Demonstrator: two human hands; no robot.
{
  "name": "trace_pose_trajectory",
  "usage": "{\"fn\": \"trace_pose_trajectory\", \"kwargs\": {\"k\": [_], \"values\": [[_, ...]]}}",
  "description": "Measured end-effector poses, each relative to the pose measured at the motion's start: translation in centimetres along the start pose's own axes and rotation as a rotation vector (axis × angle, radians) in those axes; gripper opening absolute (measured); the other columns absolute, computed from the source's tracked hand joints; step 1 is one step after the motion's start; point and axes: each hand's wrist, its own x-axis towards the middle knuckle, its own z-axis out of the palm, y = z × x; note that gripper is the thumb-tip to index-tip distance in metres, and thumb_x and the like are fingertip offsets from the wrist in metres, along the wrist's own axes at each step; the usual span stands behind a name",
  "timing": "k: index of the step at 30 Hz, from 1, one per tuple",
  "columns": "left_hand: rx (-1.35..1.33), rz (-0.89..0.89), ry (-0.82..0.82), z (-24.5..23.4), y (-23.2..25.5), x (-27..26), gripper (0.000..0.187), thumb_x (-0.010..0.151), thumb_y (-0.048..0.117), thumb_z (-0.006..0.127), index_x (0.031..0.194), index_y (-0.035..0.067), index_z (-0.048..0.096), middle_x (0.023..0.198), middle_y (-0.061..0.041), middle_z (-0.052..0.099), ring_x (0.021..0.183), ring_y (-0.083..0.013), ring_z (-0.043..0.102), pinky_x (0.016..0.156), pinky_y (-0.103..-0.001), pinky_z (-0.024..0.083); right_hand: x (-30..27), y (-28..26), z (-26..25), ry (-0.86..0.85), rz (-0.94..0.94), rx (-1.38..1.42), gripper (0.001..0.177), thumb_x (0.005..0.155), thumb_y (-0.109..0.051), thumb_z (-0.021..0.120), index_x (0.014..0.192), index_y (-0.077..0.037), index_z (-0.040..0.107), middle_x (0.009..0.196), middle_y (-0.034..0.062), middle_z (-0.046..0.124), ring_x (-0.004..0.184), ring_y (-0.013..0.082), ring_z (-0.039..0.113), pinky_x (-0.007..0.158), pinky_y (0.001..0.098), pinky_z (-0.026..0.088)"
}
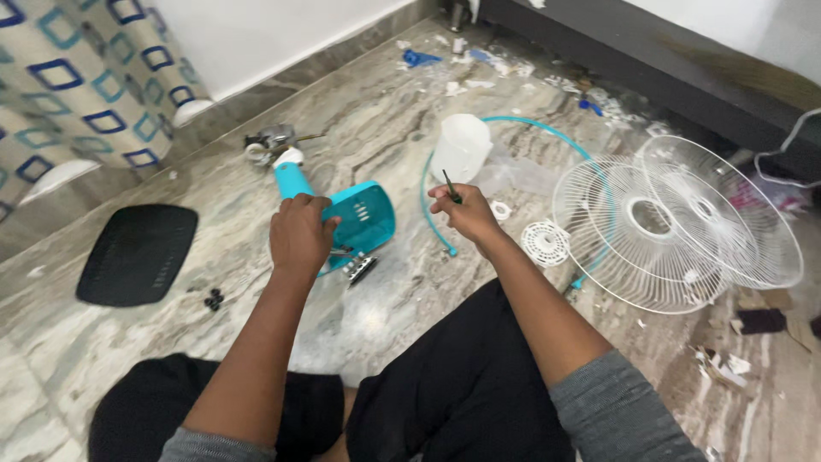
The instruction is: The person sits on the floor and disassembles a teal pedestal fan base using a screwdriver. They remove the back cover, unscrew and detach the internal switch, and handle various small parts and wires. The fan remains partially disassembled at the end.
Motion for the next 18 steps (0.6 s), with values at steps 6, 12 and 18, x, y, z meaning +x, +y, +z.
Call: {"fn": "trace_pose_trajectory", "kwargs": {"k": [6, 12, 18], "values": [[-0.243, 0.222, 0.068, 3.0, 6.1, 2.1, 0.046, 0.083, 0.032, 0.083, 0.12, 0.007, 0.072, 0.116, -0.015, 0.069, 0.11, -0.037, 0.061, 0.092, -0.048, 0.05, -1.0, 5.0, -7.6, 0.267, 0.131, 0.064, 0.033, 0.096, -0.017, 0.061, 0.125, -0.004, 0.068, 0.093, 0.008, 0.076, 0.07, 0.0238, 0.062, 0.065, 0.0363, 0.049], [-0.305, 0.298, -0.066, 7.5, 13.4, 4.6, 0.075, 0.082, 0.046, 0.08, 0.141, 0.007, 0.056, 0.137, -0.021, 0.06, 0.124, -0.0398, 0.055, 0.099, -0.05, 0.047, -3.3, 14.4, -16.7, 0.572, -0.134, -0.433, 0.039, 0.098, -0.021, 0.061, 0.133, -0.006, 0.063, 0.122, 0.0191, 0.067, 0.113, 0.034, 0.062, 0.098, 0.0422, 0.048], [-0.333, 0.297, -0.193, 11.9, 19.1, 6.0, 0.086, 0.082, 0.053, 0.079, 0.149, 0.009, 0.049, 0.153, -0.029, 0.043, 0.137, -0.0439, 0.044, 0.107, -0.052, 0.042, -6.8, 21.0, -25.8, 0.69, -0.121, -0.723, 0.049, 0.098, -0.024, 0.061, 0.143, -0.006, 0.055, 0.144, 0.0261, 0.054, 0.139, 0.0423, 0.044, 0.116, 0.054, 0.025]]}}
